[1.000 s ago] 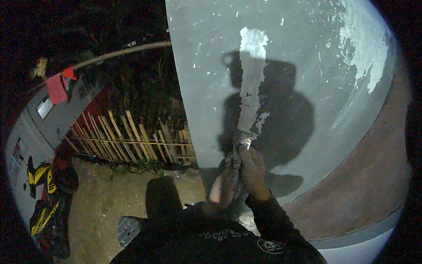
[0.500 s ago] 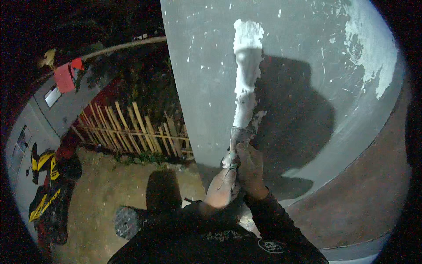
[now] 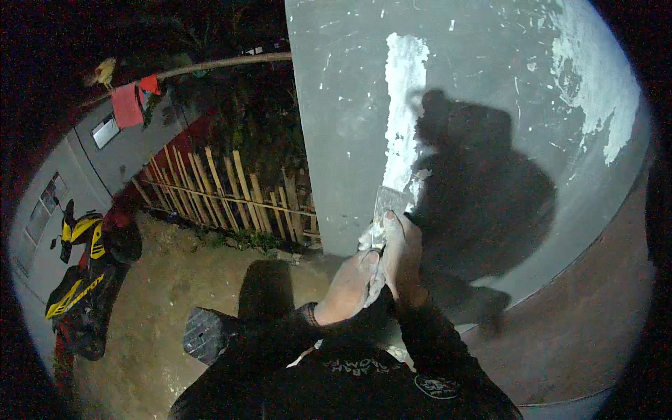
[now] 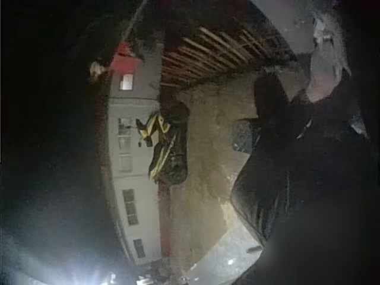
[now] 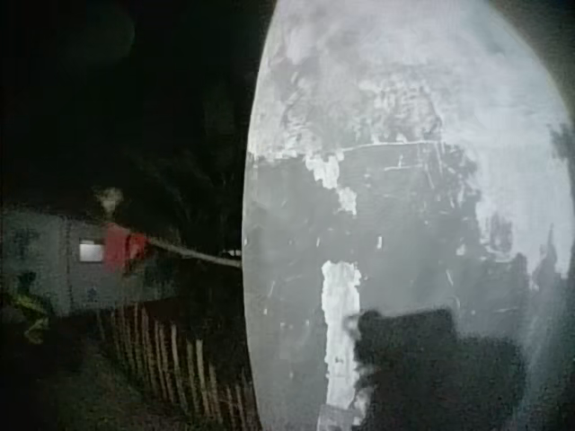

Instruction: The person applies white plaster to a curved wall using a trowel, spreading and smoothing the material in vertical strokes. The person repeatedly scoops plaster from a container and applies it to the wall surface.

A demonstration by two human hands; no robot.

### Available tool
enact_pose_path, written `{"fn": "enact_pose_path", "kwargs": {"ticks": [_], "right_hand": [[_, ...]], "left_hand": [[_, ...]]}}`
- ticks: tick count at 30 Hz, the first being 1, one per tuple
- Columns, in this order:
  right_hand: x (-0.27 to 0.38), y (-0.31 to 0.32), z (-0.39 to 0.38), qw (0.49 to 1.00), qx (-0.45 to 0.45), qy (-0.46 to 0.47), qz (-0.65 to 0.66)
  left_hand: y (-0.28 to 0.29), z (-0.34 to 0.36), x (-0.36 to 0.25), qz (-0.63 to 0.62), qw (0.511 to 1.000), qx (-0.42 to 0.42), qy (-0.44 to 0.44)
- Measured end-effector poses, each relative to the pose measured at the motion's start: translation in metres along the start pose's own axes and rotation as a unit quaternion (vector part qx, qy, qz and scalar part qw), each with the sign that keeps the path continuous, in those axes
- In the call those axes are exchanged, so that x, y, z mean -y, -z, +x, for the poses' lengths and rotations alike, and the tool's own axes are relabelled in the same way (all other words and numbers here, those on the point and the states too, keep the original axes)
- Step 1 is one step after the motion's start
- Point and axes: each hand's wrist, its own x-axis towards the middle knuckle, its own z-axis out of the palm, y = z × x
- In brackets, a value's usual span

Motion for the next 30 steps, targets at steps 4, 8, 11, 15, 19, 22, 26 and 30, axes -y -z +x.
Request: {"fn": "enact_pose_path", "kwargs": {"ticks": [4,8,11,15,19,22,26,30], "right_hand": [[-0.004,0.001,0.002,0.995,-0.02,0.007,-0.097],[-0.009,0.008,0.003,0.996,-0.041,-0.009,-0.074],[-0.019,0.015,0.005,1.0,0.003,0.03,-0.004],[-0.047,0.022,0.005,0.97,-0.127,0.041,-0.204],[-0.073,0.029,-0.005,0.981,-0.13,-0.009,-0.144],[-0.072,0.035,-0.015,0.978,-0.142,-0.005,-0.151],[-0.046,0.042,-0.022,0.982,-0.077,-0.055,-0.165],[-0.016,0.045,-0.021,0.998,-0.062,0.014,0.015]], "left_hand": [[-0.004,-0.002,-0.003,-0.007,1.0,-0.006,0.011],[-0.011,-0.004,-0.005,-0.106,0.993,0.025,0.049],[-0.009,-0.002,-0.004,-0.084,0.996,0.011,0.042],[-0.01,-0.001,0.011,-0.171,0.97,0.021,0.169],[-0.015,-0.007,0.027,-0.088,0.994,0.031,0.049],[-0.018,-0.009,0.032,-0.114,0.992,0.026,0.048],[-0.021,-0.007,0.031,-0.025,0.998,0.043,0.039],[-0.026,-0.003,0.027,-0.187,0.97,0.049,0.149]]}}
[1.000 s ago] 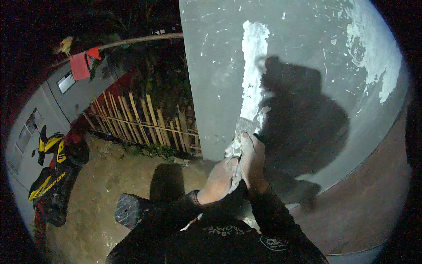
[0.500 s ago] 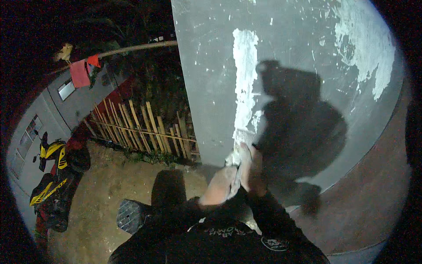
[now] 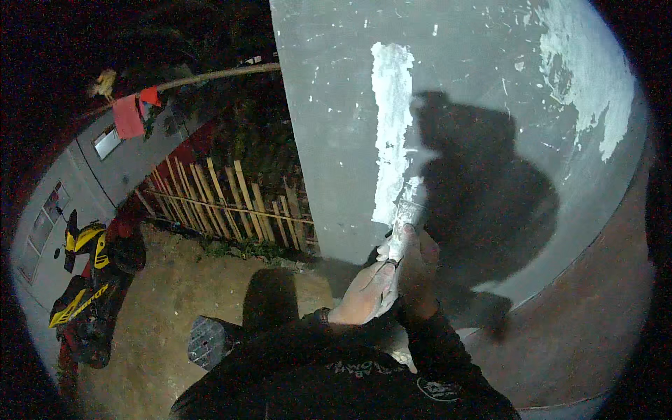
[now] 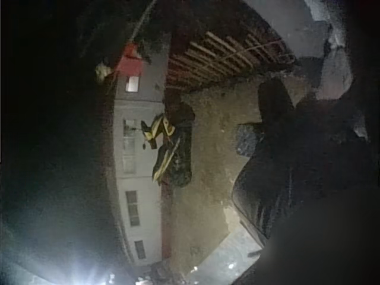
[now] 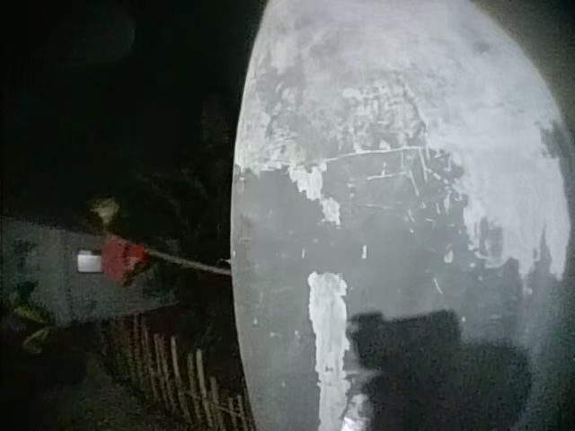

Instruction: The person applies white plaster to a curved wall using a trowel, spreading and smoothing the material in vertical strokes. The person repeatedly scoops plaster from a container and applies it to the wall surface.

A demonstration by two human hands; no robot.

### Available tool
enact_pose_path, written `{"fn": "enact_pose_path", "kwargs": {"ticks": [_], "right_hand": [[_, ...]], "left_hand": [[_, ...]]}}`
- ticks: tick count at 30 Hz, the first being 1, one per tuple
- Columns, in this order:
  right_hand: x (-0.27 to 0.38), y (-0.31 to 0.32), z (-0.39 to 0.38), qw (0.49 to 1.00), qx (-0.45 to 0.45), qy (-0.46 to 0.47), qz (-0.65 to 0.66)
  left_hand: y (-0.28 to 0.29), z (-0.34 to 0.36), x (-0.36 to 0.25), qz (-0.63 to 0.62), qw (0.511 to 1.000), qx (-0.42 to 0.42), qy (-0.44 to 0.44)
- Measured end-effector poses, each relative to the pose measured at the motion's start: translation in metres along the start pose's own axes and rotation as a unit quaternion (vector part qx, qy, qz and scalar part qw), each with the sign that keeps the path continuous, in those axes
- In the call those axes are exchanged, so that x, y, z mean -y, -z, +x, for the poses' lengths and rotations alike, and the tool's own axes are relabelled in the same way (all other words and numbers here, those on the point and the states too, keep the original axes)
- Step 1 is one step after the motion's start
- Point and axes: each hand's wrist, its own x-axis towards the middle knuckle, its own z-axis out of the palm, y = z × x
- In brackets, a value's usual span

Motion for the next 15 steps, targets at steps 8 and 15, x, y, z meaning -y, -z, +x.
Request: {"fn": "enact_pose_path", "kwargs": {"ticks": [8,15], "right_hand": [[0.015,0.002,0.0,0.992,-0.012,0.049,-0.112],[0.015,0.009,0.001,0.973,-0.029,0.145,-0.178]], "left_hand": [[-0.004,-0.001,0.0,0.117,0.992,0.028,-0.04],[-0.012,-0.007,0.01,0.073,0.997,-0.022,-0.034]]}}
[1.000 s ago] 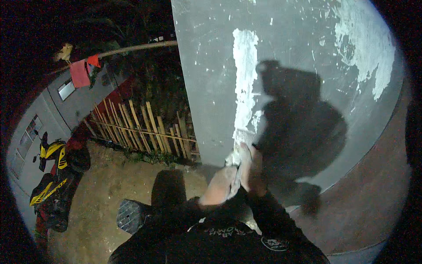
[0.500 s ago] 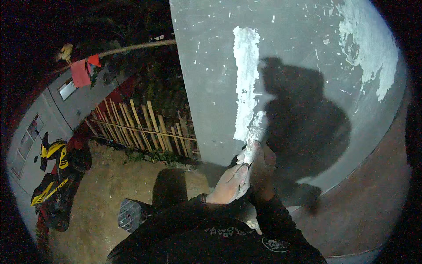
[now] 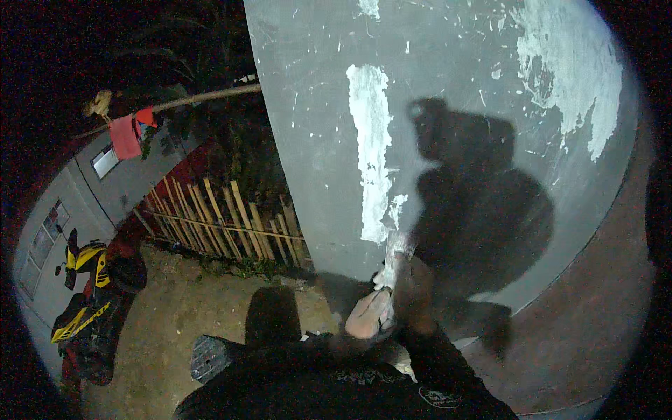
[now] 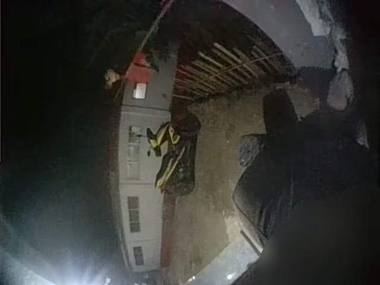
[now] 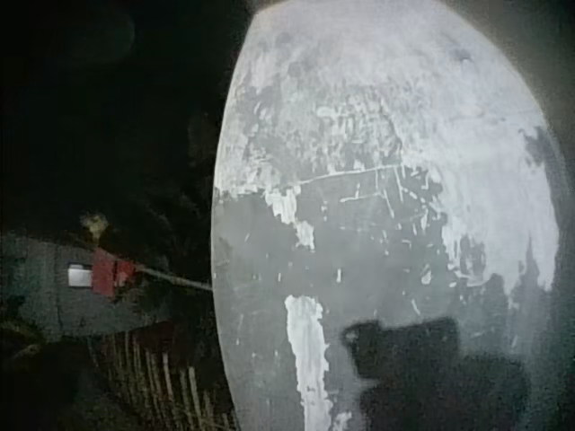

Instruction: The person applies white plaster to a curved wall using a trowel, spreading and smoothing the material in vertical strokes. The person repeatedly scoops plaster from a container and applies it to the wall surface.

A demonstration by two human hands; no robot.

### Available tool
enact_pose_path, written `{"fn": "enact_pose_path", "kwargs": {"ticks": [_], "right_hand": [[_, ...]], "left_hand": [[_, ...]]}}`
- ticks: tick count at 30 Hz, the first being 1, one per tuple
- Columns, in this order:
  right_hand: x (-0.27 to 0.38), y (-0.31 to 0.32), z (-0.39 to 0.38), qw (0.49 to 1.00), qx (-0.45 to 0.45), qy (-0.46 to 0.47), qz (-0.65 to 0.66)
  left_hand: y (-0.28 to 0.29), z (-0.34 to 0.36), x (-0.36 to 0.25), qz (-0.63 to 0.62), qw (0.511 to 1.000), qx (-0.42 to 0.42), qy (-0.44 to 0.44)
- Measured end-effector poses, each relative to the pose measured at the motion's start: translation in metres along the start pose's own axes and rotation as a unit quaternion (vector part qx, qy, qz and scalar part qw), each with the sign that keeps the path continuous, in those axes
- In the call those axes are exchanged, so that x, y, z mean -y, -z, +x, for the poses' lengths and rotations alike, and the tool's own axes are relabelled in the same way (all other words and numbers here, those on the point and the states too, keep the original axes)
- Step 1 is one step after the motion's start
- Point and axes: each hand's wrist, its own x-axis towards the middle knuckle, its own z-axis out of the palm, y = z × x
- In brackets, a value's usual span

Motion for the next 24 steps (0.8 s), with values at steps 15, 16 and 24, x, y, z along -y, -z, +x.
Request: {"fn": "enact_pose_path", "kwargs": {"ticks": [15,16,24], "right_hand": [[0.031,-0.005,0.004,0.987,0.027,-0.121,0.099],[0.034,-0.005,0.005,0.988,0.025,-0.121,0.096],[0.055,-0.005,0.019,0.99,0.017,-0.122,0.069]], "left_hand": [[-0.006,-0.007,-0.044,-0.138,0.986,0.088,0.028],[-0.006,-0.008,-0.048,-0.092,0.991,0.069,0.07],[-0.02,-0.006,-0.079,-0.186,0.977,0.101,0.001]]}}
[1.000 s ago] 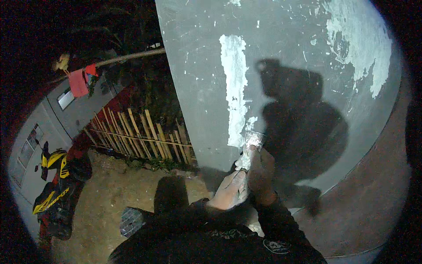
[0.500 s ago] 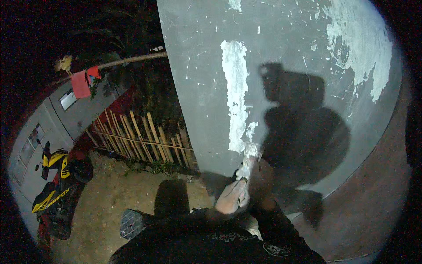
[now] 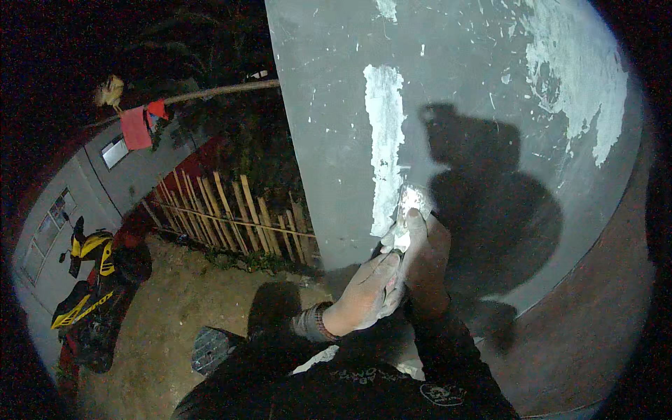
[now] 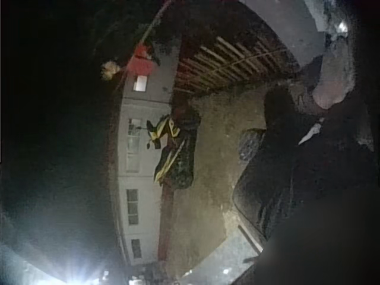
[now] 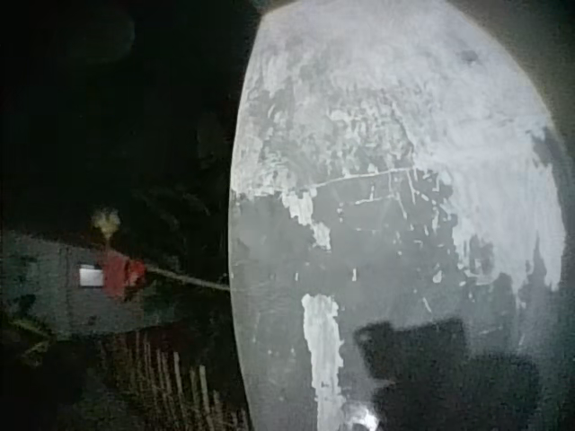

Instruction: The person applies white plaster to a curved wall using a trowel, spreading and smoothing the material in vertical strokes. The person repeatedly scoops plaster from a container and applies it to the wall surface.

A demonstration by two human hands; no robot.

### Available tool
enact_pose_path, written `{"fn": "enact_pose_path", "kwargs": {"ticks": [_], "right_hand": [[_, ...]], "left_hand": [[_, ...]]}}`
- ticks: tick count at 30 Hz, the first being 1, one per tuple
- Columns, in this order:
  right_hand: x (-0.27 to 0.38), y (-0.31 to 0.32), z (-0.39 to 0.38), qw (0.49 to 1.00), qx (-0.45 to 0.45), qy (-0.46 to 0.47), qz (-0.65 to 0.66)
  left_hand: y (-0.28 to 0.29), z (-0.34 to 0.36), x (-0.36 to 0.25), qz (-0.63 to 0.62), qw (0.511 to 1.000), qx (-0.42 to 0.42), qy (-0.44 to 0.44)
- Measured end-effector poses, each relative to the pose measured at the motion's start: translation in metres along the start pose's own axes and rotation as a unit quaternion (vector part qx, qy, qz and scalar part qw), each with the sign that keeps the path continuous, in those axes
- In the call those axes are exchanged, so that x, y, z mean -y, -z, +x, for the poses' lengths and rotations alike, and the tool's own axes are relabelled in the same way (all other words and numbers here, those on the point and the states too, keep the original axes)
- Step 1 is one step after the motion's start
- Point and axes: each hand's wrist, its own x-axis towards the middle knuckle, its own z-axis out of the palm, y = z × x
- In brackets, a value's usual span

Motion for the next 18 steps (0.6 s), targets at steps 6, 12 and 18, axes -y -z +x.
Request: {"fn": "enact_pose_path", "kwargs": {"ticks": [6,12,18], "right_hand": [[0.004,-0.001,-0.004,1.0,-0.025,0.003,-0.016],[0.001,-0.003,-0.003,0.994,-0.058,0.005,-0.098],[0.004,-0.012,0.003,0.999,-0.024,0.024,-0.019]], "left_hand": [[-0.004,-0.008,0.004,0.041,0.999,-0.011,0.013],[0.003,-0.006,0.013,0.198,0.978,-0.047,-0.043],[0.001,-0.002,0.008,0.394,0.893,-0.023,-0.216]]}}
